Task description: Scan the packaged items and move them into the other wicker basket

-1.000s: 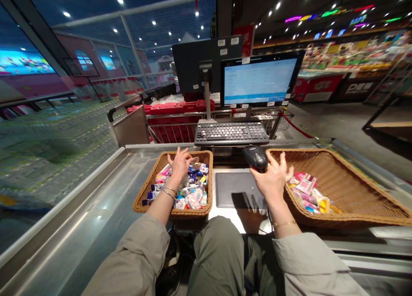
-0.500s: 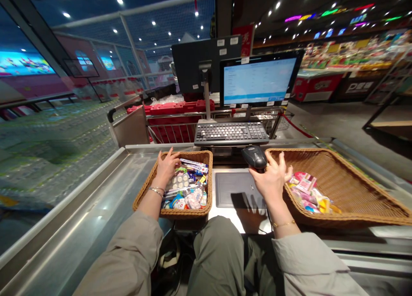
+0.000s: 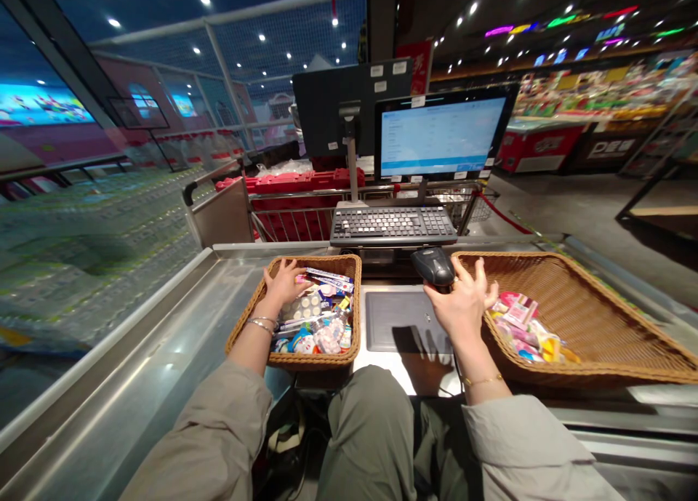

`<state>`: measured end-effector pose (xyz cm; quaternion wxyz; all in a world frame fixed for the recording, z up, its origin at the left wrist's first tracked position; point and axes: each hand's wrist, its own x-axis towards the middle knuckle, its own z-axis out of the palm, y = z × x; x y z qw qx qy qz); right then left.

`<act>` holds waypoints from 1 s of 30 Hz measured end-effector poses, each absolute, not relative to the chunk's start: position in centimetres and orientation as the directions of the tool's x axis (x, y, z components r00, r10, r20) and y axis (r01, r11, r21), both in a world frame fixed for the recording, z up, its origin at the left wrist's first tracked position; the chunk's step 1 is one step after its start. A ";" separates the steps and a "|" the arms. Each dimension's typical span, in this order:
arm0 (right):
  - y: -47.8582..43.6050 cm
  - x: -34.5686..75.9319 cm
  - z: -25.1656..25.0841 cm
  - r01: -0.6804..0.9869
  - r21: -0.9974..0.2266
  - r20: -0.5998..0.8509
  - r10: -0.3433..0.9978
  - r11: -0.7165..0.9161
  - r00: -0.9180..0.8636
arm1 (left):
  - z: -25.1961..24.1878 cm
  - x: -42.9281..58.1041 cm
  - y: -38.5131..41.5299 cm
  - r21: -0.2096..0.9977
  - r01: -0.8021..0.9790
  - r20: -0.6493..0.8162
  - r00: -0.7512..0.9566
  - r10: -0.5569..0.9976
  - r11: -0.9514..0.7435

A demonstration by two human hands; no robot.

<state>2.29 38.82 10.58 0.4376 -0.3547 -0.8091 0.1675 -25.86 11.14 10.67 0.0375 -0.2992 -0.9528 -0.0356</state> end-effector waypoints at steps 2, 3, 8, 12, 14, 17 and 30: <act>38.8 2.3 10.6 0.432 -0.577 0.587 0.720 0.693 -0.370 | 10.5 -25.3 11.9 0.005 0.605 0.096 -0.793 0.602 0.796; 38.7 2.2 10.6 0.434 -0.576 0.586 0.720 0.693 -0.371 | 10.4 -25.0 12.4 -0.022 0.630 0.099 -0.771 0.629 0.776; 38.6 2.3 10.7 0.428 -0.568 0.592 0.711 0.702 -0.380 | 9.6 -22.9 15.9 -0.186 0.727 0.097 -0.655 0.749 0.660; 38.6 2.6 10.9 0.427 -0.571 0.595 0.712 0.701 -0.373 | 9.3 -22.2 17.9 -0.275 0.691 0.039 -0.687 0.726 0.669; 38.7 2.7 11.0 0.421 -0.580 0.595 0.716 0.697 -0.367 | 9.3 -22.1 18.3 -0.279 0.679 0.012 -0.705 0.709 0.679; 38.8 2.9 11.0 0.420 -0.580 0.596 0.715 0.699 -0.366 | 9.4 -22.2 18.6 -0.269 0.683 0.006 -0.704 0.710 0.679; 38.7 2.9 10.9 0.416 -0.585 0.585 0.718 0.696 -0.377 | 11.1 -24.2 18.3 0.118 0.218 0.106 -0.973 0.206 0.969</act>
